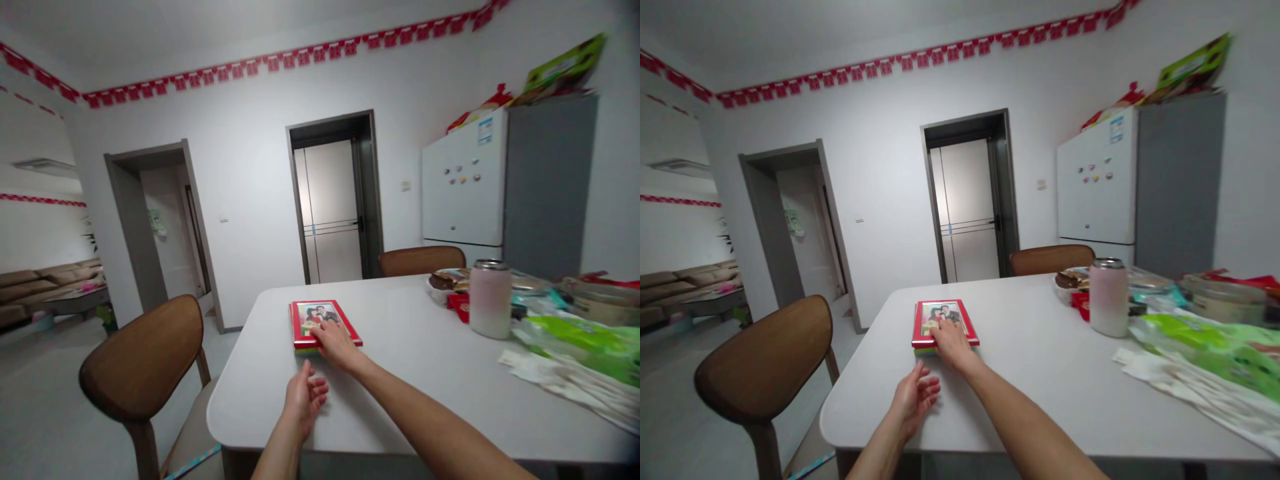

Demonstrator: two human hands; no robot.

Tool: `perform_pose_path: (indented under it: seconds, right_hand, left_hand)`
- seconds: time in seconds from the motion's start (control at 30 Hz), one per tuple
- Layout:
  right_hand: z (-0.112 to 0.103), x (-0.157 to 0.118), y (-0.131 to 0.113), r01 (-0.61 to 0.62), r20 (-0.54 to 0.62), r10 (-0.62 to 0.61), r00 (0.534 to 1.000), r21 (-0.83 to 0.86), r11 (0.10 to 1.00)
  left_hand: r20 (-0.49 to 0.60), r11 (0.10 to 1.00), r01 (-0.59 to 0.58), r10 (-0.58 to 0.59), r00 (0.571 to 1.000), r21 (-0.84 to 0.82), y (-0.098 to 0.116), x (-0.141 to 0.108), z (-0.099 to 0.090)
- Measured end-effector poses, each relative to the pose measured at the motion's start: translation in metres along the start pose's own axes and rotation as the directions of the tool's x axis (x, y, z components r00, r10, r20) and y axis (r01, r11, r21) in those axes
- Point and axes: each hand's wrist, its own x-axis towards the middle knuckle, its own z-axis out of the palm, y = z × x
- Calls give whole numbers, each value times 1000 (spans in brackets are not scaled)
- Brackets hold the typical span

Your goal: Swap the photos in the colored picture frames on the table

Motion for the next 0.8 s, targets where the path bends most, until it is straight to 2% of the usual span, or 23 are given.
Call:
perform_pose_path:
  seconds: [0.17,0.23,0.3,0.33,0.37,0.4,0.43,0.5,0.53,0.57,0.63,0.67,0.7,0.73,0.8]
  right_hand:
    - [-12,-31,-20,129,51,-124,991,-88,988]
    - [-23,-47,-29,106,17,-106,994,27,994]
    - [-40,-64,-36,58,-37,-50,998,272,961]
    - [-49,-72,-39,36,-60,-12,998,432,901]
    - [-59,-80,-41,15,-74,37,997,601,799]
    - [-69,-89,-43,-10,-74,102,992,758,652]
    - [-78,-97,-45,-32,-58,177,983,883,468]
    - [-92,-113,-46,-51,16,329,944,994,100]
    - [-95,-121,-46,-55,63,394,917,998,-33]
    - [-97,-129,-45,-67,113,442,890,991,-120]
    - [-94,-142,-40,-129,212,487,847,972,-199]
    - [-90,-147,-36,-172,260,491,832,961,-218]
    - [-86,-152,-31,-213,301,483,822,950,-229]
    - [-80,-155,-26,-252,334,466,819,940,-231]
    - [-69,-158,-13,-315,369,421,829,929,-195]
  left_hand:
    - [27,972,-172,179,983,-163,-6,-1,15]
    - [5,934,-297,304,953,-197,-3,-11,25]
    - [-11,886,-445,447,894,-130,2,-29,34]
    - [-1,856,-514,515,857,-56,4,-40,37]
    - [21,818,-574,574,819,37,5,-53,39]
    - [64,772,-620,618,784,137,6,-66,41]
    - [125,718,-656,647,753,232,5,-78,41]
    - [284,544,-737,691,665,400,-1,-97,37]
    - [373,420,-778,704,604,468,-7,-103,33]
    - [467,274,-810,703,537,519,-13,-107,28]
    - [639,-32,-824,649,414,566,-28,-108,17]
    - [705,-162,-807,602,375,568,-35,-107,12]
    - [749,-263,-779,557,359,570,-43,-105,8]
    - [767,-335,-741,529,363,582,-50,-103,5]
    - [749,-407,-654,525,404,638,-63,-101,4]
